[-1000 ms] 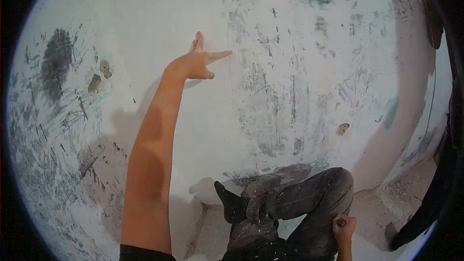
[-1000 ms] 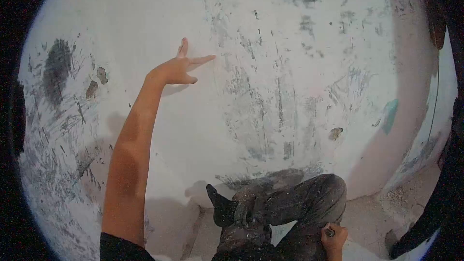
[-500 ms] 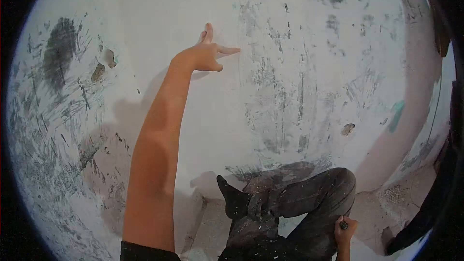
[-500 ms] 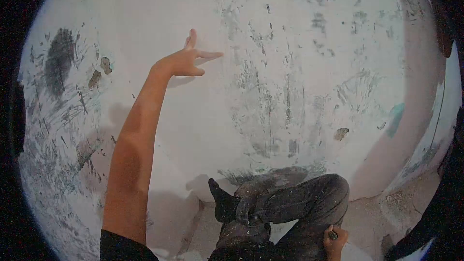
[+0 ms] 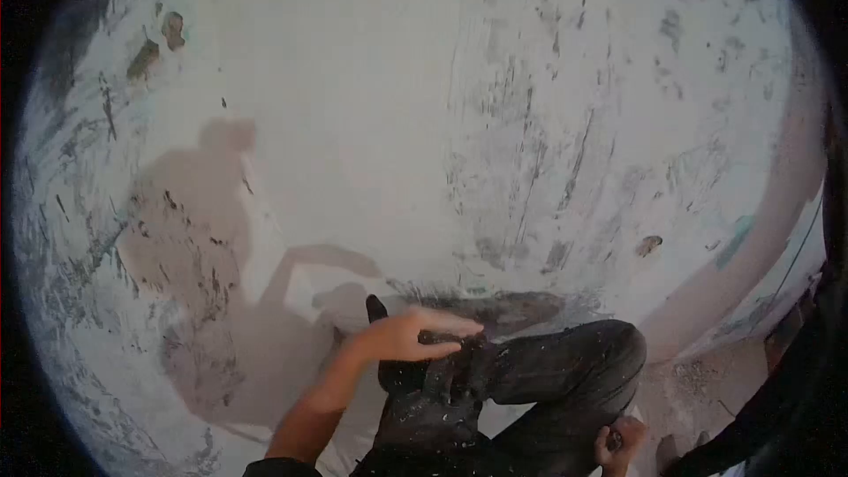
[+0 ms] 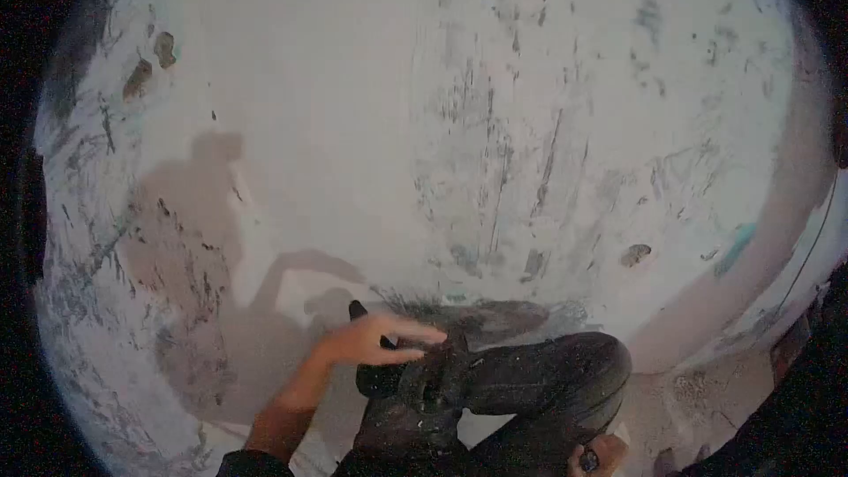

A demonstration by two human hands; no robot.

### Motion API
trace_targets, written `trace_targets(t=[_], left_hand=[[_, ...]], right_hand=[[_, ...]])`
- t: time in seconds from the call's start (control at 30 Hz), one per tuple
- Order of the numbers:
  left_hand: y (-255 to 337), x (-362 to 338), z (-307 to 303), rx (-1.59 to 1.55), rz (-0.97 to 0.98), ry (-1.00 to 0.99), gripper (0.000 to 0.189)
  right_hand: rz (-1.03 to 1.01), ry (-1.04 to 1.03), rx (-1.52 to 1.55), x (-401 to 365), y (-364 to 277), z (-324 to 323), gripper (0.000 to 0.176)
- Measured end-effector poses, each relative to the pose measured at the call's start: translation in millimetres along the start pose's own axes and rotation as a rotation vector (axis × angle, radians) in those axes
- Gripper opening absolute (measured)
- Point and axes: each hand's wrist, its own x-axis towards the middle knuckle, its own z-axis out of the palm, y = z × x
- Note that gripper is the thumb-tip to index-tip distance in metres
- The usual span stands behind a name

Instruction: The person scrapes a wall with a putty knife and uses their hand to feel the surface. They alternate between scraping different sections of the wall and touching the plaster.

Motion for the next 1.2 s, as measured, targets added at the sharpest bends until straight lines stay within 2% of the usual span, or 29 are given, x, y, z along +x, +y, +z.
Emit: trace_targets(t=[0.03,0.1,0.13,0.17,0.23,0.3,0.33,0.37,0.4,0.43,0.5,0.53,0.57,0.63,0.67,0.7,0.73,0.77,0.8,0.83,0.87,0.9,0.93,0.97,1.03,1.1,1.2], left_hand=[[-24,-11,29,-0.103,-0.027,-0.006,0.033],[-51,-29,80,-0.163,-0.039,0.097,0.03],[-56,-35,99,-0.144,0.033,0.271,0.027],[-60,-36,106,-0.146,0.031,0.253,0.027],[-51,-37,110,-0.318,-0.04,0.445,0.025],[-44,-31,102,-0.262,0.015,0.411,0.029],[-42,-24,97,-0.492,0.007,0.337,0.033],[-39,-17,94,-0.722,-0.002,0.251,0.037],[-28,-8,86,-0.795,0.023,0.167,0.054],[-24,-3,84,-0.781,0.039,0.164,0.054],[-19,7,82,-1.021,0.072,0.175,0.062],[11,11,76,-1.09,0.131,0.267,0.06],[9,21,67,-1.09,0.13,0.268,0.06],[-3,28,67,-1.437,0.25,0.413,0.048],[2,30,58,-1.44,0.228,0.415,0.048],[16,32,46,-1.323,0.133,0.532,0.039],[22,35,39,-1.197,0.04,0.638,0.031],[17,39,35,-1.185,0.026,0.624,0.031],[8,45,30,-1.091,0.091,0.592,0.031],[4,51,26,-0.996,0.154,0.552,0.031],[8,53,22,-0.872,0.022,0.626,0.03],[9,58,20,-0.856,0.014,0.607,0.03],[9,66,22,-0.876,0.078,0.644,0.031],[9,74,24,-0.902,0.151,0.687,0.032],[4,85,27,-0.911,0.144,0.723,0.028],[3,85,31,-1.027,0.065,0.714,0.029],[15,73,32,-0.99,0.069,0.626,0.032]], right_hand=[[-0.001,-0.027,-0.015,15,-7,-10,0.04],[0.002,-0.023,0.153,47,-26,-28,0.047],[-0.114,-0.029,0.314,78,-43,-34,0.042],[-0.23,-0.027,0.475,105,-59,-35,0.037],[-0.097,0.094,0.74,117,-102,-17,0.053],[-0.308,-0.032,1.112,163,-144,-4,0.053],[-0.333,-0.019,1.11,178,-161,2,0.053],[-0.342,-0.054,1.203,190,-176,8,0.053],[-0.345,-0.093,1.294,199,-191,14,0.053],[-0.35,-0.132,1.385,204,-205,22,0.053],[-0.239,0.008,1.537,201,-233,38,0.053],[-0.25,-0.001,1.6,199,-230,54,0.054],[-0.248,-0.001,1.6,202,-226,65,0.054],[-0.171,-0.031,1.249,191,-219,81,0.055],[-0.15,-0.076,1.173,184,-207,89,0.04],[-0.136,-0.067,1.177,183,-204,91,0.04],[0.006,-0.134,1.226,182,-203,93,0.029],[0.147,-0.196,1.273,183,-201,95,0.028],[0.054,-0.29,1.134,183,-187,104,0.049],[0.074,-0.263,1.141,184,-186,105,0.049],[0.218,-0.406,1.214,186,-187,103,0.055],[0.356,-0.555,1.285,187,-189,104,0.061],[0.241,-0.509,1.161,188,-189,110,0.071],[0.237,-0.503,1.162,188,-188,114,0.071],[0.218,-0.436,1.0,186,-186,123,0.073],[0.199,-0.396,1.034,185,-180,128,0.075],[0.12,-0.447,1.051,176,-168,119,0.072]])
